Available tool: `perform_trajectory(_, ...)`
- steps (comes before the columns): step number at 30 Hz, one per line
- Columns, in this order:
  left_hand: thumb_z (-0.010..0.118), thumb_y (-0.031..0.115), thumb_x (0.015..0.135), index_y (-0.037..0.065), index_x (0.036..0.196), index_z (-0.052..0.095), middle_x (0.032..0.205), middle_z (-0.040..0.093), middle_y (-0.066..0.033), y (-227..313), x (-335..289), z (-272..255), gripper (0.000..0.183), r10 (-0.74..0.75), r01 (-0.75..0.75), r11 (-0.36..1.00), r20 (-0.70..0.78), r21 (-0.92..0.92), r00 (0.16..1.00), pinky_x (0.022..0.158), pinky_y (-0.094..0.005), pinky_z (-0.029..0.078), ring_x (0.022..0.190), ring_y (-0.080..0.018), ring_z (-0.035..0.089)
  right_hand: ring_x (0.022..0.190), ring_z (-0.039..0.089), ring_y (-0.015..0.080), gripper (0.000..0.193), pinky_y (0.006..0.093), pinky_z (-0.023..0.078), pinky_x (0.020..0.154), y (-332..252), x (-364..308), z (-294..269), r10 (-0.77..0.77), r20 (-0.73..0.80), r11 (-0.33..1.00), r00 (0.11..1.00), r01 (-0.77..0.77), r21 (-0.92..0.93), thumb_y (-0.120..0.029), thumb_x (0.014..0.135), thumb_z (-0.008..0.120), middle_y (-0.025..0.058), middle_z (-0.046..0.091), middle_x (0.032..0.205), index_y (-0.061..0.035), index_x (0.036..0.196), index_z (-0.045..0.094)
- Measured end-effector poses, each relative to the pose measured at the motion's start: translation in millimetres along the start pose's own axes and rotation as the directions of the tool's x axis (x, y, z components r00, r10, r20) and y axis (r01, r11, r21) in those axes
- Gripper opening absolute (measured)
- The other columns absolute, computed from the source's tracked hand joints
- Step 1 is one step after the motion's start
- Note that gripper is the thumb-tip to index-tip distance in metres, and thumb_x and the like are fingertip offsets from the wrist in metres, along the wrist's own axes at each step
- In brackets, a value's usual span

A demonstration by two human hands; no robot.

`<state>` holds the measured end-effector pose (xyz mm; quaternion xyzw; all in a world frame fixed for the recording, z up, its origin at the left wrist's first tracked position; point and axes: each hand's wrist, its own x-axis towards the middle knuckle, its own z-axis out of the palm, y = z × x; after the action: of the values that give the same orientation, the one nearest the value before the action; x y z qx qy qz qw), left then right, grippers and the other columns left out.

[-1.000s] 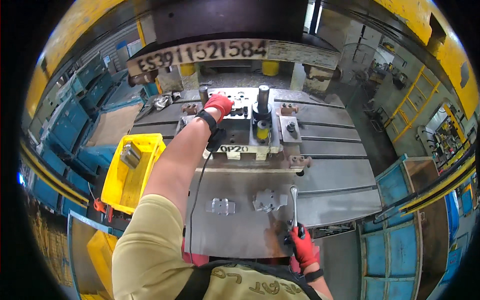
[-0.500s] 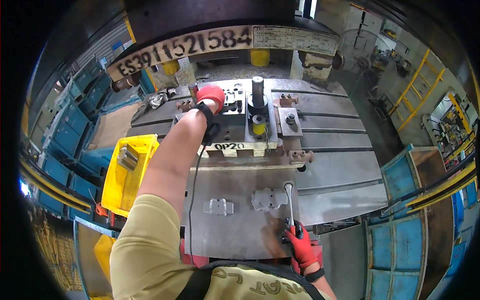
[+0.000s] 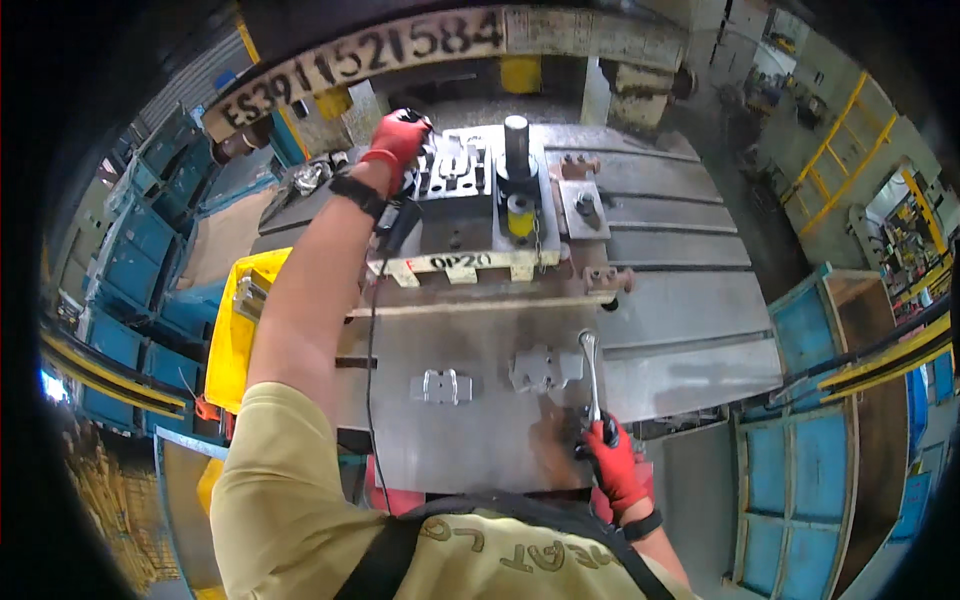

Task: Operating a hydraulic press and using manual tools to shape and finish metal parts in an industrial workshop.

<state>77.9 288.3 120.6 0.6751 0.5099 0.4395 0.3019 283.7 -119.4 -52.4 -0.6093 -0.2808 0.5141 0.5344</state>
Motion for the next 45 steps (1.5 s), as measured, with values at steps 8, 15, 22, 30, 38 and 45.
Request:
perform_trajectory(8,0.050,0.009,0.071,0.005,0.086,0.053,0.072,0.053,0.0022,1,-154,-44,0.017,-0.168,0.253,0.941,0.340,-0.223,0.925,0.057,-0.0186,0.038,0.064,-0.0053,0.046,0.062,0.042,0.0053,0.017,0.0210,0.037,0.055,-5,-19,-5,0.036,0.030,0.997,0.999,-0.038,0.074,-0.009,0.071,0.053,-0.0028,0.046,0.069,-0.0018,0.085,0.049)
perform_trajectory(15,0.052,-0.002,0.065,0.002,0.081,0.051,0.074,0.054,0.0004,-63,-274,-19,0.016,-0.318,0.402,0.882,0.321,-0.245,0.892,0.064,-0.0219,0.039,0.069,-0.0081,0.048,0.059,0.043,0.0053,0.011,0.0202,0.037,0.055,-11,-19,-3,0.135,0.006,0.989,0.991,-0.136,0.055,-0.014,0.074,0.051,-0.0029,0.048,0.065,-0.0030,0.077,0.051)
perform_trajectory(22,0.055,0.007,0.064,0.006,0.085,0.051,0.078,0.055,-0.0103,-79,-298,-4,0.022,-0.226,0.221,0.972,0.059,0.079,0.972,0.069,-0.0273,0.040,0.075,-0.0199,0.052,0.055,0.043,0.0062,0.017,0.0178,0.036,0.052,-53,-30,5,-0.169,0.261,0.971,0.950,0.205,-0.120,-0.018,0.080,0.041,0.0001,0.047,0.063,-0.0035,0.077,0.050)
perform_trajectory(30,0.063,0.021,0.054,0.010,0.102,0.044,0.107,0.039,-0.0109,-66,-301,10,0.053,0.099,-0.176,0.814,0.167,0.554,0.981,0.080,-0.0339,0.033,0.096,-0.0276,0.039,0.062,0.045,0.0100,0.036,0.0217,0.039,0.053,-50,-13,0,0.056,0.525,0.877,0.849,-0.293,0.380,-0.026,0.083,0.030,0.0043,0.048,0.071,0.0011,0.105,0.040)
perform_trajectory(38,0.063,0.031,0.052,0.012,0.108,0.039,0.108,0.040,-0.0066,-69,-298,25,0.064,0.189,-0.448,0.724,0.474,0.524,0.860,0.084,-0.0364,0.026,0.101,-0.0252,0.035,0.049,0.039,0.0066,0.020,0.0193,0.032,0.046,-112,64,54,-0.010,0.323,0.986,0.946,-0.043,0.159,-0.020,0.082,0.039,-0.0035,0.043,0.056,-0.0050,0.081,0.052)
perform_trajectory(45,0.066,0.037,0.047,0.013,0.111,0.034,0.111,0.037,-0.0083,-74,-298,30,0.076,0.164,-0.481,0.703,0.540,0.524,0.826,0.081,-0.0369,0.029,0.099,-0.0248,0.036,0.044,0.030,0.0044,0.031,0.0205,0.022,0.038,-153,172,96,-0.447,0.410,0.885,0.795,0.460,0.073,-0.035,0.078,0.043,-0.0051,0.033,0.048,-0.0097,0.060,0.048)
